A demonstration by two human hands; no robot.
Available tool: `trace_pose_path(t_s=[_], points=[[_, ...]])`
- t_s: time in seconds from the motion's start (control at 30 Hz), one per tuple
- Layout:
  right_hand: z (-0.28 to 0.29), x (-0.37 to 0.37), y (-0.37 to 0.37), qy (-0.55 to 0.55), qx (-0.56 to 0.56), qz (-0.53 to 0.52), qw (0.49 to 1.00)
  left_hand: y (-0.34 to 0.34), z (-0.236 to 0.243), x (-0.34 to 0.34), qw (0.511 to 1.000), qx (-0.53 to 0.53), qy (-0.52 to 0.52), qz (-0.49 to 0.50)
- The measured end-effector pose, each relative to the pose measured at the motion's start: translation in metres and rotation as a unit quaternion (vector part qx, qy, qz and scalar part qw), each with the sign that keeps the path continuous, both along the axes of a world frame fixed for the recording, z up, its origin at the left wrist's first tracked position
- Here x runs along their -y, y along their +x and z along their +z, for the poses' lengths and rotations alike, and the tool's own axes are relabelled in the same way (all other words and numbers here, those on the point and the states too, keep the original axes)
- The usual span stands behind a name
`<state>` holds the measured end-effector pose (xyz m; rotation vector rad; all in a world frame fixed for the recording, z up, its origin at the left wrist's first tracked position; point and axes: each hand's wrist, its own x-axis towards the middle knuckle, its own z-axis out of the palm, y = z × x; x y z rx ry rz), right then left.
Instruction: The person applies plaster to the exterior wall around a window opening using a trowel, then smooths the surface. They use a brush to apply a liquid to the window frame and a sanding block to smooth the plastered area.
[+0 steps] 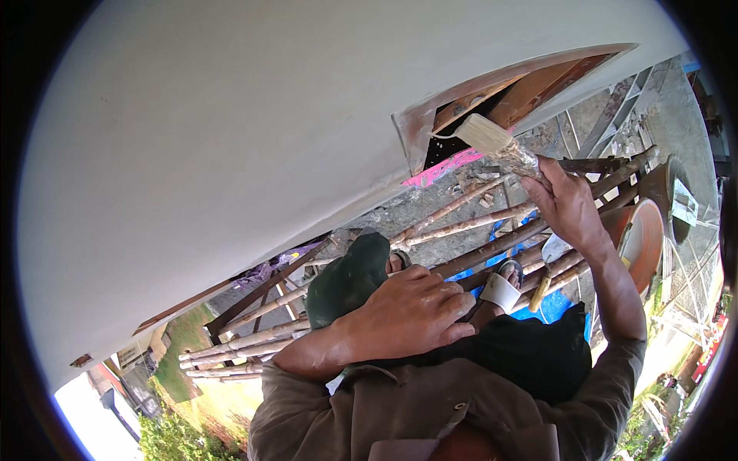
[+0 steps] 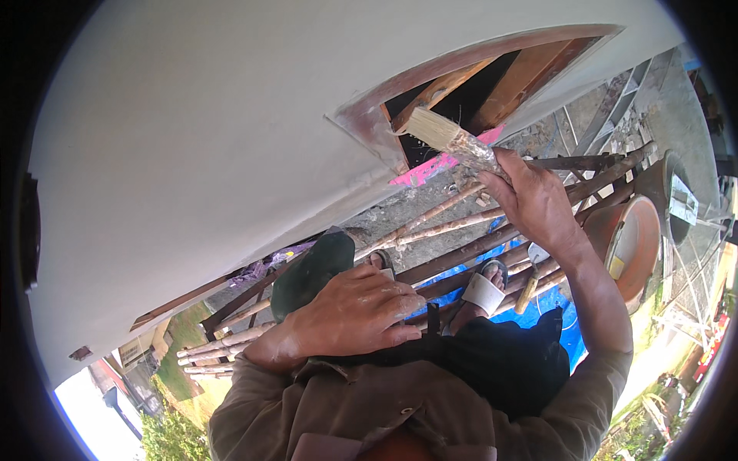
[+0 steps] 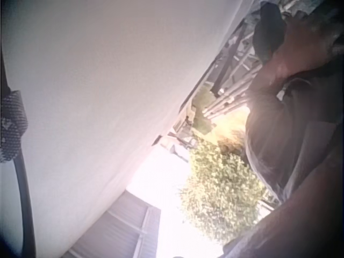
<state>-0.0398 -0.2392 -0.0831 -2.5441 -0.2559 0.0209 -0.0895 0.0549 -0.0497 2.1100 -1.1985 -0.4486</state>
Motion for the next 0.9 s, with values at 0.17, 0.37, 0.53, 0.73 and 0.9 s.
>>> trace_pose_path(t_s=[0.17, 0.37, 0.53, 0.73, 0.9], points=[[0.017, -0.043, 0.024, 0.028, 0.097, 0.084, 0.991, -0.003, 0.002, -0.004, 0.998, 0.015, -0.05, 0.018], [-0.092, -0.03, 0.035, -0.093, 0.078, 0.09, 0.989, -0.002, 0.005, -0.004, 0.999, 0.017, -0.049, 0.011], [-0.048, -0.03, 0.035, -0.052, 0.099, 0.079, 0.991, -0.001, 0.007, -0.008, 1.0, -0.008, -0.006, 0.02], [-0.004, -0.043, 0.04, 0.022, 0.097, 0.088, 0.991, 0.003, 0.005, -0.007, 1.0, -0.007, 0.0, 0.026], [-0.087, -0.027, 0.035, -0.066, 0.05, 0.094, 0.992, 0.004, 0.005, -0.001, 0.999, 0.018, -0.035, 0.013]])
